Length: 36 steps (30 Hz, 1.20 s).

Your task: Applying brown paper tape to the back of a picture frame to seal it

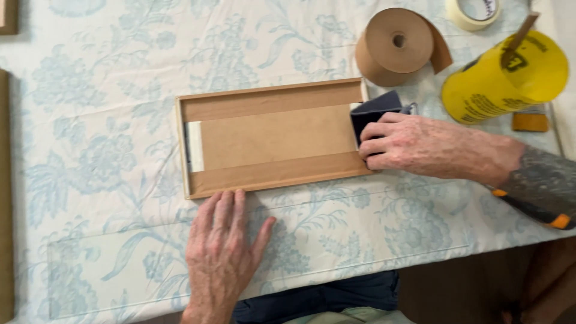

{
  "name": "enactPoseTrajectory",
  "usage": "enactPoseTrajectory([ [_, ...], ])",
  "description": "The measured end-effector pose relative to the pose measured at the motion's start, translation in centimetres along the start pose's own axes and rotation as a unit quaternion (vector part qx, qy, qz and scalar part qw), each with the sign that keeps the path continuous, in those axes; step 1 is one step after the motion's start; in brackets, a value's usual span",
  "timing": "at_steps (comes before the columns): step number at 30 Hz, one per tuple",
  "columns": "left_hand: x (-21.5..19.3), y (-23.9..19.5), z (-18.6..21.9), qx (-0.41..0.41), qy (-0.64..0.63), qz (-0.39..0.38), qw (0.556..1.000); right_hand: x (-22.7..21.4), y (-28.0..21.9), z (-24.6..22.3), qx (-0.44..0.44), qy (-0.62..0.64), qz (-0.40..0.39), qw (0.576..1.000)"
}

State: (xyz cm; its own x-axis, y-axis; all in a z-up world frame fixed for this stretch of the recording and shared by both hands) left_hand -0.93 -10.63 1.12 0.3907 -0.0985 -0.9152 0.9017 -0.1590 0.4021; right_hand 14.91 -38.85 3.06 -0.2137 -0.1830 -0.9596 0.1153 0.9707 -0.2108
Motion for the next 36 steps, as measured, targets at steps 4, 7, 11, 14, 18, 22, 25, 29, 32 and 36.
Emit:
enactPoseTrajectory([
  [4,-0.5,0.4,-0.6,-0.04,-0.116,-0.007,0.992,-1.4,-1.0,0.7,0.091,0.032,0.038,0.995],
  [7,-0.6,1.2,-0.7,-0.086,-0.147,0.002,0.985,-2.6,-1.9,1.2,0.136,0.015,0.079,0.987],
  [11,0.2,1.7,1.1,-0.063,-0.169,0.012,0.984,0.2,-1.2,-0.2,0.054,-0.08,0.0,0.995],
  [14,1.9,2.8,6.2,0.053,-0.161,-0.041,0.985,0.7,-0.7,-0.7,0.015,-0.077,0.017,0.997],
  [18,2.8,3.1,8.0,0.067,-0.137,-0.026,0.988,0.0,-0.7,-0.8,-0.002,-0.085,0.036,0.996],
  [22,2.9,2.6,7.7,0.068,-0.132,-0.012,0.989,0.2,-0.9,-0.8,-0.003,-0.098,0.046,0.994],
  [25,2.9,2.4,7.7,0.069,-0.131,-0.011,0.989,-0.1,-0.9,-0.9,-0.015,-0.107,0.061,0.992],
  [29,2.8,2.4,7.7,0.066,-0.144,-0.005,0.987,-0.1,-1.2,-0.3,0.024,-0.034,0.057,0.998],
  [32,3.2,2.1,8.0,0.05,-0.153,-0.021,0.987,-2.6,-0.7,-2.9,0.064,0.004,0.132,0.989],
  [36,2.4,2.7,6.4,0.038,-0.183,-0.029,0.982,-0.5,-1.2,-4.7,0.183,0.061,0.143,0.971],
])
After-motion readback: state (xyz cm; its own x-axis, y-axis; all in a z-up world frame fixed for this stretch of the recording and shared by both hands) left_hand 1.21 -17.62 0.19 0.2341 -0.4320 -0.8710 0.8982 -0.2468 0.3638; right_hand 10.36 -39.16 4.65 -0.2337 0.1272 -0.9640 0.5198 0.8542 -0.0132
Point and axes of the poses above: each hand's wrist, its own y-axis towards the middle knuckle, its own x-axis out of the palm, z = x × y, the point moved 4 cm from there along y, towards the middle knuckle
